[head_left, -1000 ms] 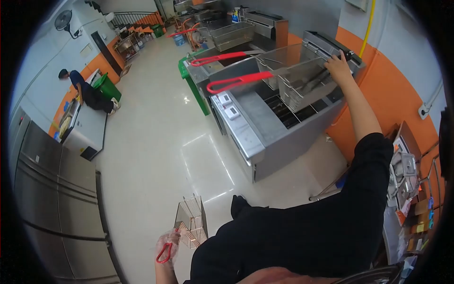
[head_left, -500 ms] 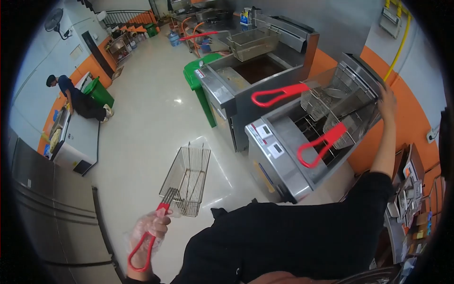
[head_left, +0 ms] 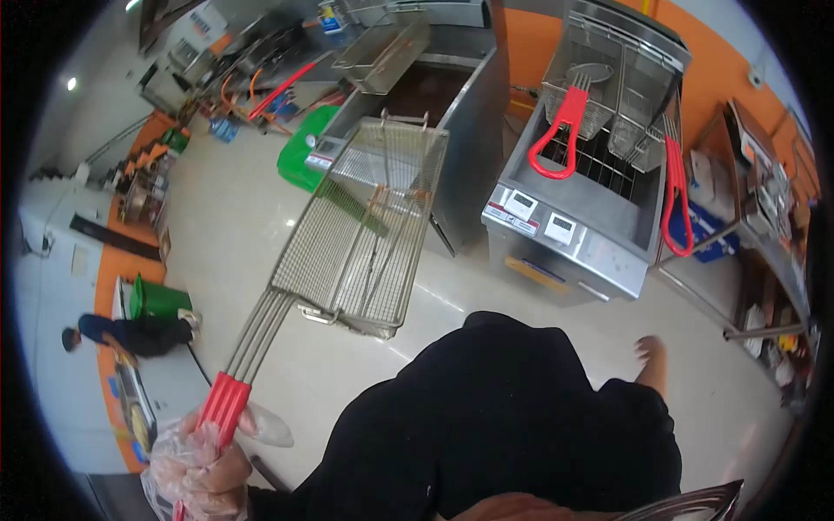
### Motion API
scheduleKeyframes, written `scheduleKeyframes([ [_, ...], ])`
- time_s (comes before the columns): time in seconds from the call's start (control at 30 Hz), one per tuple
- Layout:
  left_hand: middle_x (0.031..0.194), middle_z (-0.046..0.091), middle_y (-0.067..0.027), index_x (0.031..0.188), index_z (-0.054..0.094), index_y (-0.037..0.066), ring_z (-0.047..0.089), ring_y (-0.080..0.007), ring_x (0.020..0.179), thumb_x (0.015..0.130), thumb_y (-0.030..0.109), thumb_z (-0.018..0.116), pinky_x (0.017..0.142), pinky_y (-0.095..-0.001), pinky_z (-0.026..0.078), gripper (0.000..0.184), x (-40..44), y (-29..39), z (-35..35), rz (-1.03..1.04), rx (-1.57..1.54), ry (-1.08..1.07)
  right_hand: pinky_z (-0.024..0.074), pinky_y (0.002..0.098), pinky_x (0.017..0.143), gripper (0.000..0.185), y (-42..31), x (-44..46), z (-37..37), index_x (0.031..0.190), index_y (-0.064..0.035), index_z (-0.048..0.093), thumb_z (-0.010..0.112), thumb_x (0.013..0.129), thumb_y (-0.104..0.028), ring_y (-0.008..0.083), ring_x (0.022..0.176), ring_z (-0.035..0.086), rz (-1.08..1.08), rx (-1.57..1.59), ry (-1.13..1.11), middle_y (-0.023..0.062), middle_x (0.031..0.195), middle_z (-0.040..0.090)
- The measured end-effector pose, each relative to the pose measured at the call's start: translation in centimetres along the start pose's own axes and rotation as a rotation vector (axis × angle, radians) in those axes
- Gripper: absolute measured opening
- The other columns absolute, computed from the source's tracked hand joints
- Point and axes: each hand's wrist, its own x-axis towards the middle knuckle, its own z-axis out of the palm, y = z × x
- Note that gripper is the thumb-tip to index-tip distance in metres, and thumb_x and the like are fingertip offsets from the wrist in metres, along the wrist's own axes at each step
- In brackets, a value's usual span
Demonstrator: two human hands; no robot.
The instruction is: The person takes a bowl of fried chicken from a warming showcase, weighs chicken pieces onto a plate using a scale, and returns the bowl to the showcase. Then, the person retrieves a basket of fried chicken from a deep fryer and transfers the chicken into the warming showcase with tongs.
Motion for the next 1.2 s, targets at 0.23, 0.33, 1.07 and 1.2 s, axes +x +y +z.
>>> scheduleKeyframes([
  [0.23, 0.084, 0.047, -0.0094, 0.138, 0.02, -0.007, 0.049, -0.014, 0.062, 0.097, 0.012, 0.044, 0.05, -0.0251, 0.044, 0.051, 6.4, 11.5, 3.6, -0.292, 0.072, -0.185, 0.0521, 0.0496, 0.082, 0.03, -1.0, -12.2, 27.4, 0.111, -0.0093, 0.066, 0.055, 0.091, -0.029, 0.0354, 0.096, 0.064, -0.167, -0.439, -0.603, 0.0152, 0.107, 0.067],
  [0.33, 0.085, 0.046, -0.0092, 0.142, 0.014, -0.007, 0.05, -0.0144, 0.064, 0.097, 0.011, 0.044, 0.051, -0.0253, 0.045, 0.058, 11.0, 15.1, 5.6, -0.313, 0.251, -0.148, 0.0498, 0.0472, 0.082, 0.029, -10.5, -13.3, 30.5, 0.107, -0.0077, 0.065, 0.055, 0.09, -0.028, 0.0372, 0.094, 0.063, -0.447, -0.747, -0.412, 0.0174, 0.102, 0.066],
  [1.07, 0.075, 0.043, -0.0003, 0.122, 0.047, -0.006, 0.04, -0.0044, 0.053, 0.1, 0.017, 0.052, 0.041, -0.017, 0.035, 0.033, 31.3, 38.3, 10.2, -0.782, 0.678, -0.067, 0.0265, 0.0552, 0.111, 0.02, -72.6, -52.5, 37.1, 0.101, -0.0168, 0.063, 0.059, 0.081, -0.012, 0.0122, 0.099, 0.062, -1.91, -0.7, 0.891, -0.0047, 0.092, 0.065],
  [1.2, 0.072, 0.043, 0.0027, 0.118, 0.053, 0.0, 0.039, -0.0026, 0.053, 0.098, 0.021, 0.058, 0.042, -0.0168, 0.031, 0.03, 32.5, 42.5, 10.7, -0.739, 0.819, -0.135, 0.0285, 0.0528, 0.111, 0.017, -76.6, -52.6, 39.4, 0.097, -0.0182, 0.064, 0.06, 0.08, -0.015, 0.0109, 0.096, 0.062, -1.887, -0.775, 1.005, -0.0054, 0.089, 0.064],
])
